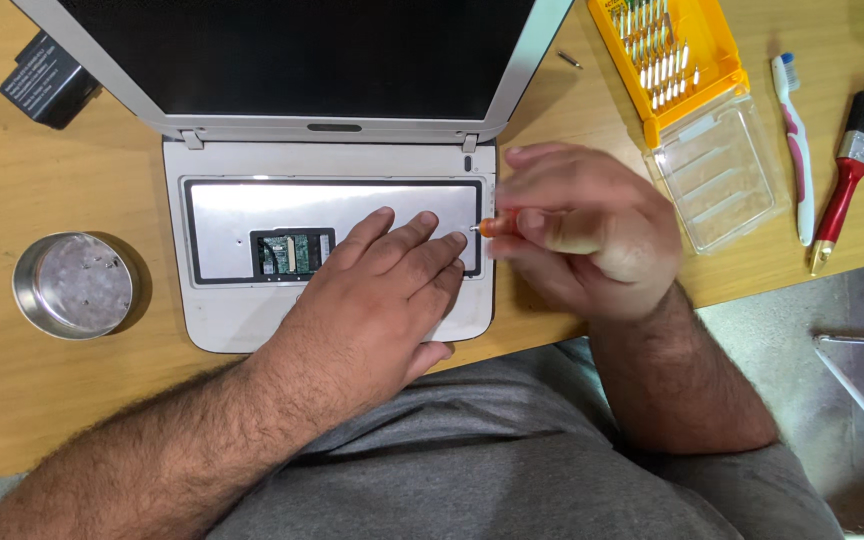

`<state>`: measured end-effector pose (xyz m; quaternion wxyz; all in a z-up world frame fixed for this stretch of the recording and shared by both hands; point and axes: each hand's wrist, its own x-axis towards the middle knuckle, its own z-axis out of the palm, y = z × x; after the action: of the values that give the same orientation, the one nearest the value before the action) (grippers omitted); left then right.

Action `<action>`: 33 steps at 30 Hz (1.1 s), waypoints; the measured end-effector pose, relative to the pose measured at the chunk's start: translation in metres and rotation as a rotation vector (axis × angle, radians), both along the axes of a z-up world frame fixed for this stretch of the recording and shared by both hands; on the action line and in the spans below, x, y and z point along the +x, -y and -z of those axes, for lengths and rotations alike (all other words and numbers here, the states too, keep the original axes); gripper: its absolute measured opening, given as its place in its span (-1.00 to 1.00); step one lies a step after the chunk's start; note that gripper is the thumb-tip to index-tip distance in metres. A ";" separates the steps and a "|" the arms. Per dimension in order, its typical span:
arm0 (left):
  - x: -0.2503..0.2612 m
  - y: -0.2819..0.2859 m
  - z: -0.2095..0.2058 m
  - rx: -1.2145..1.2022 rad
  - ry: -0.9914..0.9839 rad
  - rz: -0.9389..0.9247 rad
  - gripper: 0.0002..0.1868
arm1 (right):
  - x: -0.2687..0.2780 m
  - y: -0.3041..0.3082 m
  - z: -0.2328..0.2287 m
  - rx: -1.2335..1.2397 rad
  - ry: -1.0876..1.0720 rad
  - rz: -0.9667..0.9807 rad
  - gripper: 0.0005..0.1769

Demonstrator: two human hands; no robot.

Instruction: The person uses a screwdriver to remove screws from the bottom of a white laptop, then flips the device over to remove screws from the back cover. The person places the removed screws into a small metal container on the table.

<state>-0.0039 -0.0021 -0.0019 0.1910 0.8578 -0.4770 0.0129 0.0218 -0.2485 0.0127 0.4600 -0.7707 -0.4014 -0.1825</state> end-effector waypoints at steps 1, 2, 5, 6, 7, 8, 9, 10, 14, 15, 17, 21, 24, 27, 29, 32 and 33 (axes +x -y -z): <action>0.000 0.000 0.000 0.000 0.000 0.001 -0.22 | 0.000 -0.002 0.000 0.000 0.000 0.001 -0.64; -0.001 0.000 0.000 0.020 0.001 0.001 -0.23 | -0.001 -0.005 0.000 0.016 0.018 0.056 -0.59; 0.000 0.001 -0.001 0.050 0.012 -0.002 -0.20 | 0.005 -0.002 0.007 0.039 0.053 0.009 -0.66; 0.000 0.001 -0.001 0.063 0.017 -0.003 -0.18 | 0.008 0.000 0.011 0.047 0.066 -0.092 -0.76; 0.000 0.002 0.000 0.061 0.015 -0.008 -0.18 | 0.004 -0.001 0.007 0.046 0.065 -0.096 -0.76; 0.000 0.002 0.000 0.055 0.013 -0.010 -0.19 | 0.000 -0.003 0.004 0.017 0.019 -0.063 -0.70; 0.000 0.002 0.001 0.048 0.011 -0.014 -0.19 | -0.004 -0.005 0.001 -0.013 -0.027 -0.030 -0.64; -0.001 0.001 0.001 0.046 0.009 -0.019 -0.19 | -0.004 -0.007 0.000 -0.015 -0.029 -0.034 -0.64; 0.000 0.001 0.000 0.050 0.022 -0.017 -0.16 | 0.000 -0.007 0.000 -0.009 0.072 0.081 -0.57; 0.000 0.001 0.000 0.059 0.020 -0.014 -0.15 | 0.002 -0.005 0.001 -0.012 0.104 0.042 -0.70; -0.001 0.001 0.002 0.056 0.019 -0.017 -0.15 | 0.001 -0.007 -0.004 -0.019 0.068 0.012 -0.76; -0.001 0.000 0.005 0.023 0.031 -0.019 -0.11 | -0.003 -0.008 -0.002 -0.029 0.060 0.127 -0.52; -0.002 0.001 0.004 0.053 0.022 -0.026 -0.13 | -0.001 -0.006 0.004 -0.016 0.137 0.202 -0.46; -0.002 0.000 0.005 0.041 0.053 -0.022 -0.11 | 0.005 0.012 0.014 -0.053 0.037 -0.077 -0.63; -0.002 0.000 0.005 0.040 0.047 -0.023 -0.12 | -0.002 -0.005 0.002 -0.061 0.041 -0.008 -0.64; -0.002 0.002 0.002 0.048 0.045 -0.026 -0.14 | -0.003 -0.015 -0.002 -0.043 0.100 0.131 -0.52; -0.001 0.002 0.001 0.054 0.049 -0.032 -0.14 | -0.002 -0.016 -0.001 -0.020 0.156 0.196 -0.44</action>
<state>-0.0049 -0.0043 -0.0028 0.1556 0.8696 -0.4680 0.0240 0.0194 -0.2326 0.0138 0.3995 -0.7943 -0.3605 -0.2820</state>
